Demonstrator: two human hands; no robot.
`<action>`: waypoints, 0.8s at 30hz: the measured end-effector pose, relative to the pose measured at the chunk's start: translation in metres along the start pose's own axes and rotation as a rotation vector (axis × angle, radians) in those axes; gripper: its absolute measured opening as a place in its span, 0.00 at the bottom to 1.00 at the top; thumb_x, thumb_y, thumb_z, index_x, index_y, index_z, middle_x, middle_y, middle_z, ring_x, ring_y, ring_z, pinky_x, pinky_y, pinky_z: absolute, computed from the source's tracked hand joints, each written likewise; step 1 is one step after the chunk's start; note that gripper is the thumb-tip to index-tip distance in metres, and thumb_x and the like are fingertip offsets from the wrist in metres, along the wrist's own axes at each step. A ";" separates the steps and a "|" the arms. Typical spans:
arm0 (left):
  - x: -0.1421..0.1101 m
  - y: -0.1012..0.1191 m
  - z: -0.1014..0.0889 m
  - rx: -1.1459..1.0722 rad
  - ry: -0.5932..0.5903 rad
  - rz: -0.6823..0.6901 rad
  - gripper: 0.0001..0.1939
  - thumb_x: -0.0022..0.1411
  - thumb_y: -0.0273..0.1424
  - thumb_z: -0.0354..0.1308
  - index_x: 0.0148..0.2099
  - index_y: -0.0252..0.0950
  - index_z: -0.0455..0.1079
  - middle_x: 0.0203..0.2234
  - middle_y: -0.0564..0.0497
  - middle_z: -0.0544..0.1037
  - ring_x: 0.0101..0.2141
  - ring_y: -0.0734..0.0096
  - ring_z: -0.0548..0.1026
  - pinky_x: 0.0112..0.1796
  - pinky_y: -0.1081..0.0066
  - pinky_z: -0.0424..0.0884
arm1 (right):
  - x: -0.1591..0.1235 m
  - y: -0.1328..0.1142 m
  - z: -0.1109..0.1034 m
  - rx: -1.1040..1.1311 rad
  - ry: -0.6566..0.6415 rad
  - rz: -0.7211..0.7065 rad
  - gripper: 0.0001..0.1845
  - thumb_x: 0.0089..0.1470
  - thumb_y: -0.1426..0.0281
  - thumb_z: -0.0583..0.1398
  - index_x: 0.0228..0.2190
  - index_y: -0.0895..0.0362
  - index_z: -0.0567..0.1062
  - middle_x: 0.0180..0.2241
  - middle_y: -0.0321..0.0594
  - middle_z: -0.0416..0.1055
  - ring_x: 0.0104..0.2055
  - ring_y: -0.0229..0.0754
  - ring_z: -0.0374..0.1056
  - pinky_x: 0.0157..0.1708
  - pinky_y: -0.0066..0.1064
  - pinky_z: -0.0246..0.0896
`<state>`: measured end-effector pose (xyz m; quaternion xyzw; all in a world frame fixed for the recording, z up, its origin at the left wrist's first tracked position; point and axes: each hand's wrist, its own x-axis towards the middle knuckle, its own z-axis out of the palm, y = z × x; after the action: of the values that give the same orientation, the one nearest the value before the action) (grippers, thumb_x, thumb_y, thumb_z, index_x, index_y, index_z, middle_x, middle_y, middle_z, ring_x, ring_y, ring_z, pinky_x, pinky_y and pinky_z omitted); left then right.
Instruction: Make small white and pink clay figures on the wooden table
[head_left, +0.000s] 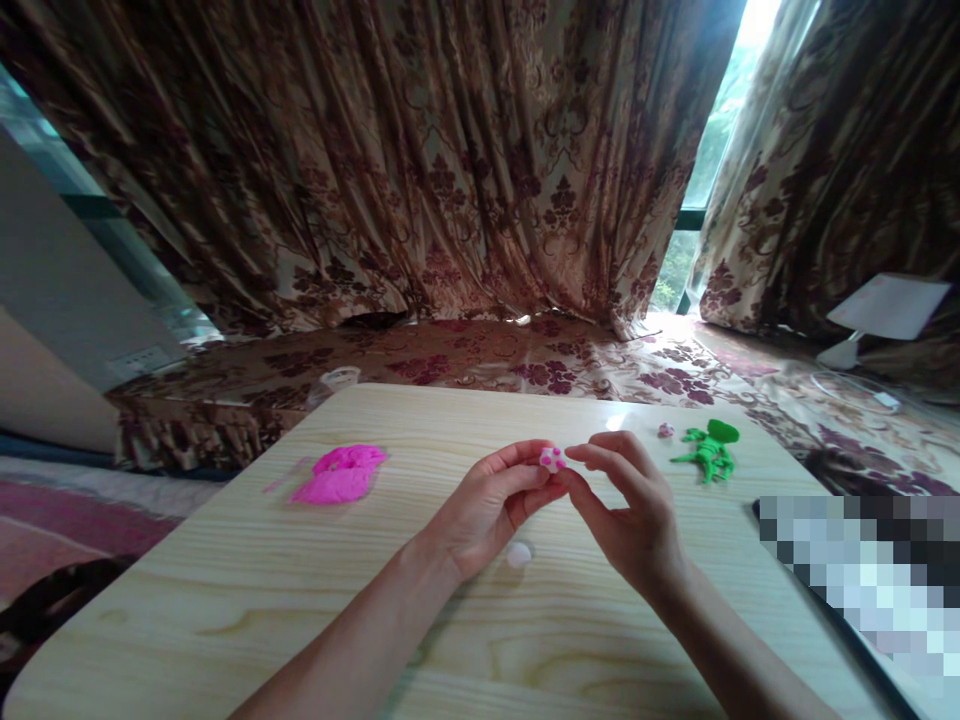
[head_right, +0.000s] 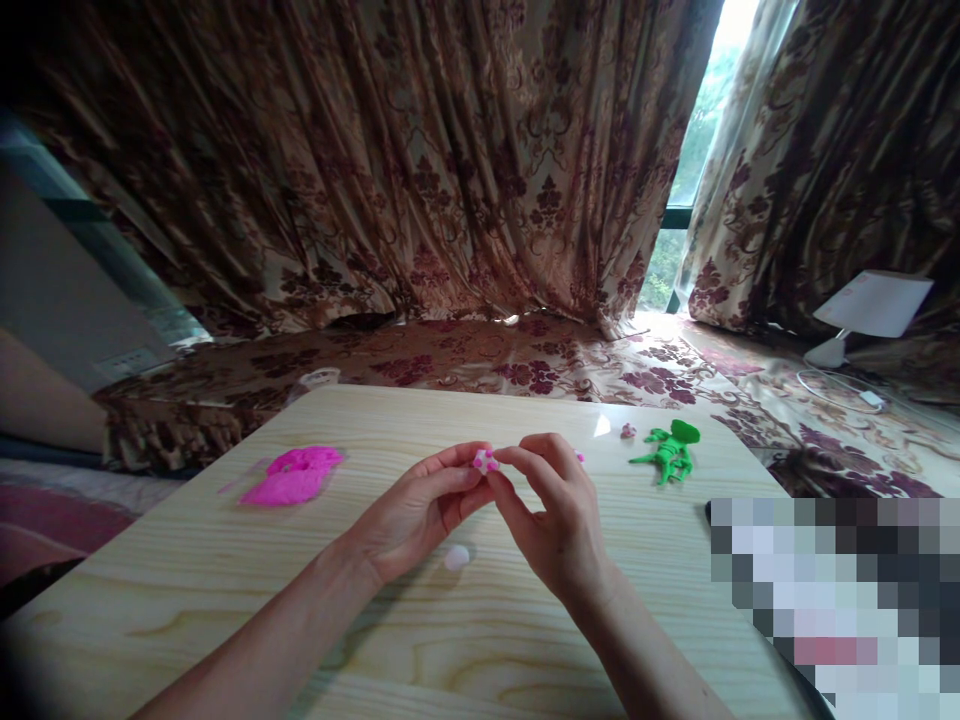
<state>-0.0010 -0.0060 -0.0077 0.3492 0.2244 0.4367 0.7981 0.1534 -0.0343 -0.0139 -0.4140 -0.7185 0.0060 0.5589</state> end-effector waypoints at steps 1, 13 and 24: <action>0.000 0.000 0.000 0.002 -0.002 -0.002 0.11 0.54 0.19 0.56 0.41 0.30 0.69 0.35 0.48 0.74 0.36 0.77 0.73 0.43 0.76 0.70 | 0.000 0.001 0.000 -0.005 -0.011 -0.003 0.13 0.49 0.76 0.61 0.38 0.54 0.73 0.34 0.40 0.64 0.35 0.39 0.64 0.34 0.33 0.63; 0.000 0.000 -0.002 0.035 -0.006 -0.013 0.11 0.55 0.22 0.56 0.42 0.30 0.69 0.36 0.47 0.74 0.35 0.77 0.73 0.42 0.76 0.70 | -0.003 0.003 0.001 -0.015 -0.043 -0.003 0.15 0.49 0.77 0.60 0.41 0.54 0.73 0.35 0.40 0.64 0.36 0.39 0.64 0.35 0.33 0.62; 0.002 0.001 -0.004 0.049 0.013 -0.015 0.10 0.56 0.25 0.57 0.42 0.32 0.67 0.36 0.47 0.74 0.35 0.74 0.74 0.41 0.73 0.70 | -0.001 0.003 0.000 -0.022 -0.045 -0.023 0.12 0.50 0.77 0.59 0.38 0.54 0.73 0.34 0.40 0.64 0.35 0.38 0.64 0.34 0.31 0.62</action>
<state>-0.0034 -0.0025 -0.0100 0.3641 0.2427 0.4272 0.7912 0.1554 -0.0325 -0.0161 -0.4116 -0.7357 0.0008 0.5379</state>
